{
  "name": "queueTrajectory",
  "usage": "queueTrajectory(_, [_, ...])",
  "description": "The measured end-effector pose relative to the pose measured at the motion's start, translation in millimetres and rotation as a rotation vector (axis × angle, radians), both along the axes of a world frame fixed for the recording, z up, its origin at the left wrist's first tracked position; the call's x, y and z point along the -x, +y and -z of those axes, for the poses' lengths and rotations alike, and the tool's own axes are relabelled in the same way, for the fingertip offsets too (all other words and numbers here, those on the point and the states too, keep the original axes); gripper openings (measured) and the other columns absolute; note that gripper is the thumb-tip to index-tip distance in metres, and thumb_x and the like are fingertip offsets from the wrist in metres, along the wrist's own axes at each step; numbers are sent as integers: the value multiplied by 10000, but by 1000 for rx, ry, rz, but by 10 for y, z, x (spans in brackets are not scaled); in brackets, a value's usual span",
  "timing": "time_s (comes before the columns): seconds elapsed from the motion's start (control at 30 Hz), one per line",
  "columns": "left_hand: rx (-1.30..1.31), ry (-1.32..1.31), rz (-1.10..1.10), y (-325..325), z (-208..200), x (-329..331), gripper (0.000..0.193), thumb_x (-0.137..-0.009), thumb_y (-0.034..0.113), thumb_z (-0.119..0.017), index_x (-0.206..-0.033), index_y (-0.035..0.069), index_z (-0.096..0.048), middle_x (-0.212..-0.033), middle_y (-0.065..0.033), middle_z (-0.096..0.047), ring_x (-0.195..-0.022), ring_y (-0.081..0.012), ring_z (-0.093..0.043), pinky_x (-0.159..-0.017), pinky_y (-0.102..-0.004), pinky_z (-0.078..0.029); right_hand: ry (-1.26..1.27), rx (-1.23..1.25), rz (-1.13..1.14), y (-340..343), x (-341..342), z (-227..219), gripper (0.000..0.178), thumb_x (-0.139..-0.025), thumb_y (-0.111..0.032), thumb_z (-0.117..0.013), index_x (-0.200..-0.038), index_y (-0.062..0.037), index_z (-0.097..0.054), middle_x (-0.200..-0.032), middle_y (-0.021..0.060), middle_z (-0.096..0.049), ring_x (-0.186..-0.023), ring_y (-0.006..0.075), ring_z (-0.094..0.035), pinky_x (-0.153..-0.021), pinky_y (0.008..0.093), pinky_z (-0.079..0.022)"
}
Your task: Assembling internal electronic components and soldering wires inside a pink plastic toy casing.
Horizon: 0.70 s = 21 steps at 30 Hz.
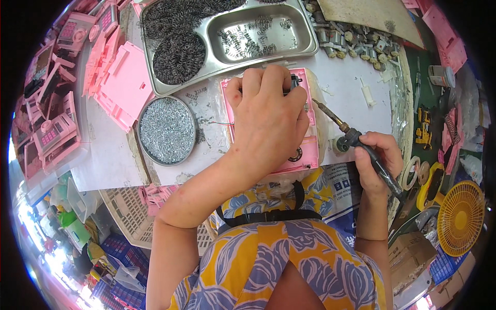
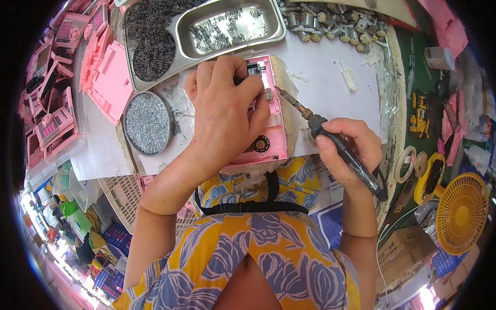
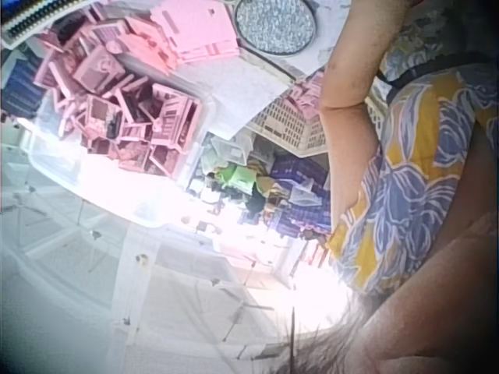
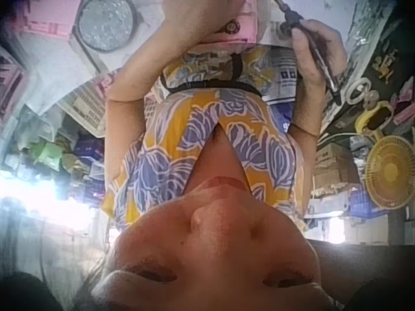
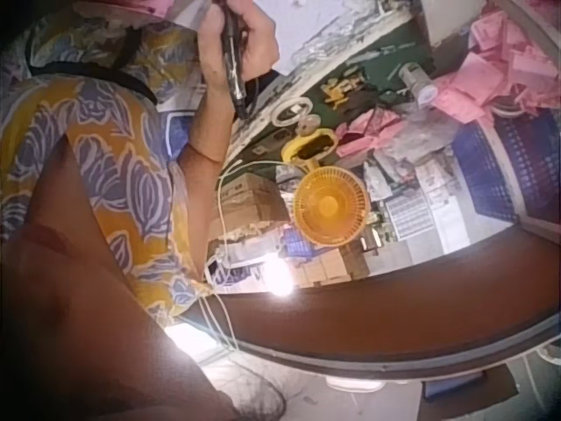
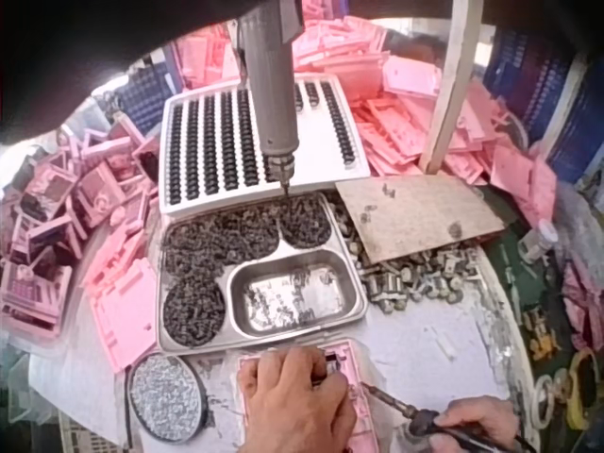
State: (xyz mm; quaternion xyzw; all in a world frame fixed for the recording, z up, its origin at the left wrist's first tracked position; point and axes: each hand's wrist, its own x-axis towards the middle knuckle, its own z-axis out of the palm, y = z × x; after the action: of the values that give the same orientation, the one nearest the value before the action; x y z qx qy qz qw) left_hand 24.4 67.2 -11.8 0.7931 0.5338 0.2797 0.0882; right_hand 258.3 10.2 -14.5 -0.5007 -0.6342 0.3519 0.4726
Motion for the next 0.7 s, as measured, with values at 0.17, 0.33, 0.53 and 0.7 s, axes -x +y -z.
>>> queueTrajectory(0.17, [-2, 1, -1, -8, -4, 9, 97, -764, 174, -735, -822, 114, -685, -998, -65, -523, -954, -293, -481, -843, -478, -314, -28, -21, -14, 7, -61, -24, 238, -845, -42, -776, -1048, 10, -662, -862, 68, -706, -674, 66, -587, -614, 204, -449])
queueTrajectory(0.33, [-2, 5, 3, -5, -5, 6, 93, -764, 173, -735, -810, 110, -685, -995, -65, -524, -955, -292, -481, -842, -479, -316, -10, -23, 15, -2, -61, -32, 235, -848, -47, -776, -1046, 7, -662, -849, 56, -698, -662, 55, -567, -609, 200, -438])
queueTrajectory(0.53, [-1, 30, 17, -15, -22, 22, 142, -758, 205, -762, -825, 107, -684, -1015, -67, -528, -975, -296, -488, -858, -477, -320, -18, -8, 31, -2, -81, -51, 244, -847, -50, -781, -1051, 7, -661, -837, 44, -689, -667, 47, -559, -612, 200, -437])
queueTrajectory(0.7, [57, -78, 38, -88, -238, 408, 295, -720, 230, -837, -926, 108, -664, -1088, -74, -547, -1078, -300, -510, -917, -469, -329, -3, -7, 65, -21, -126, -57, 247, -844, -41, -778, -1056, 7, -661, -901, 50, -681, -734, 70, -578, -677, 211, -451])
